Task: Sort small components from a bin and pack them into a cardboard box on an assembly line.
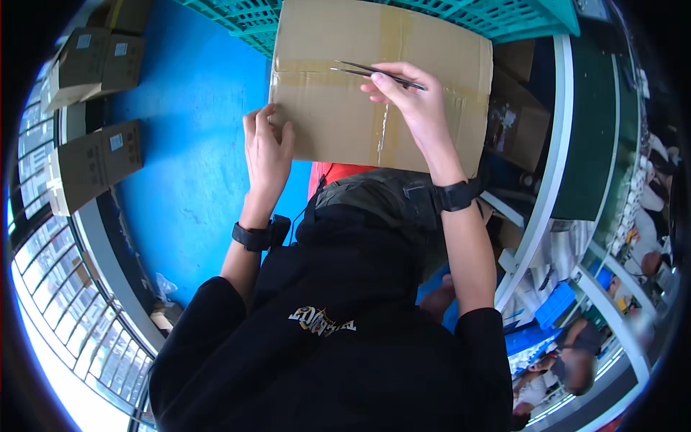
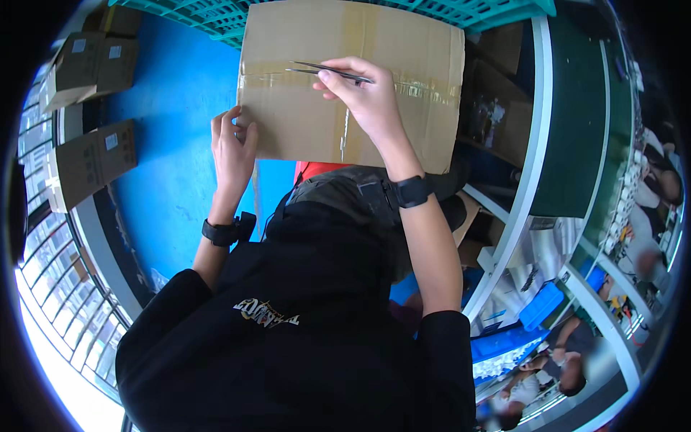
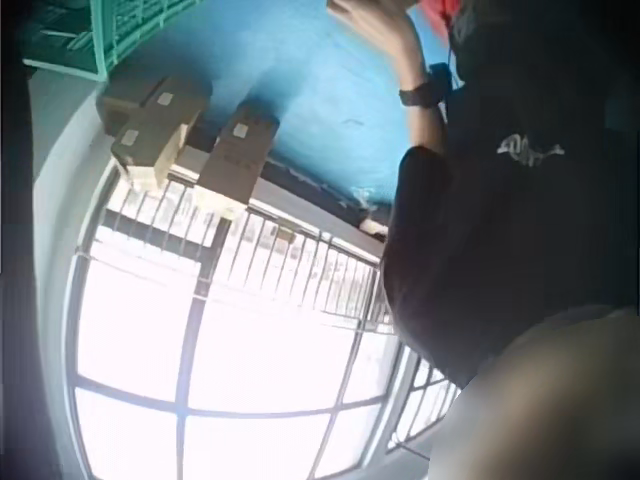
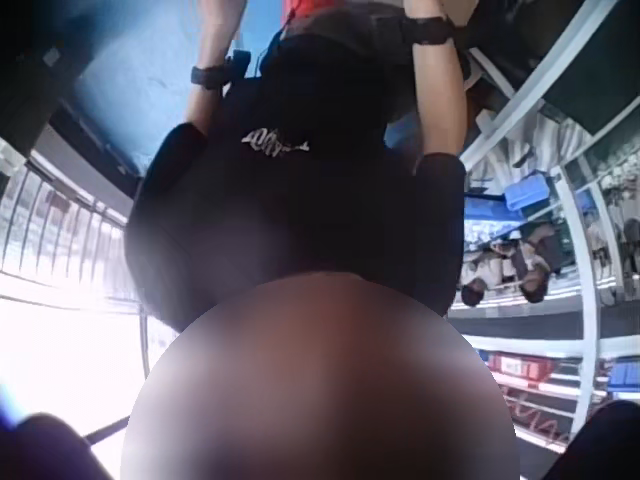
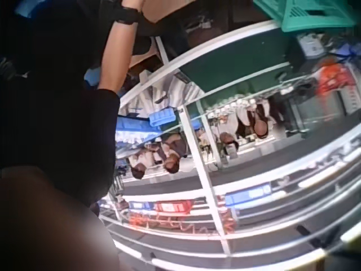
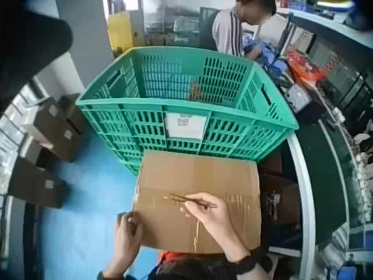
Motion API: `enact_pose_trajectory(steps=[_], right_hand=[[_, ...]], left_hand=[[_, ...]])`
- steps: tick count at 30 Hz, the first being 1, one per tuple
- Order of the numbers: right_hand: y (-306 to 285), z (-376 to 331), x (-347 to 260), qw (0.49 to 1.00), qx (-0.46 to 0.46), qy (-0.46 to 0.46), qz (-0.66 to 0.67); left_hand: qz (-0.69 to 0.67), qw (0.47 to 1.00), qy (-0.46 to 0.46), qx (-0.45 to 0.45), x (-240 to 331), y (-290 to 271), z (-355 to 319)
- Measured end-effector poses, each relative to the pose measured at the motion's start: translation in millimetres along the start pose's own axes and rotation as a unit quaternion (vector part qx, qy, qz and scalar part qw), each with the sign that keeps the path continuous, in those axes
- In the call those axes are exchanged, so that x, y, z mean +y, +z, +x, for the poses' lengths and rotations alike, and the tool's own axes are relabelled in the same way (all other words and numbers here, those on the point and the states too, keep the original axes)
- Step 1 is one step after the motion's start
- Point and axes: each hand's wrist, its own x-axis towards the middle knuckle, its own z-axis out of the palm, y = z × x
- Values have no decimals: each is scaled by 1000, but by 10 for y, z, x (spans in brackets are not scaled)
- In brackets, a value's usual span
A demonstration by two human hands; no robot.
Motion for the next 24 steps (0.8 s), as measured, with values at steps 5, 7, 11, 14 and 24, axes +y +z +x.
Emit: enact_pose_trajectory(steps=[5,7,11,14,24], right_hand=[[130,288,212,979,-75,-14,-187],[165,317,168,959,-94,-32,-267],[64,301,-15,898,-110,-76,-419],[13,344,0,837,-150,-98,-517],[525,612,-173,731,-251,-144,-618]], left_hand=[[21,999,-11,31,-49,83,96],[12,998,-44,33,-62,69,121],[10,995,-104,2,-6,0,258],[33,989,-136,-40,26,-25,326],[-34,986,-103,123,-31,290,298]])
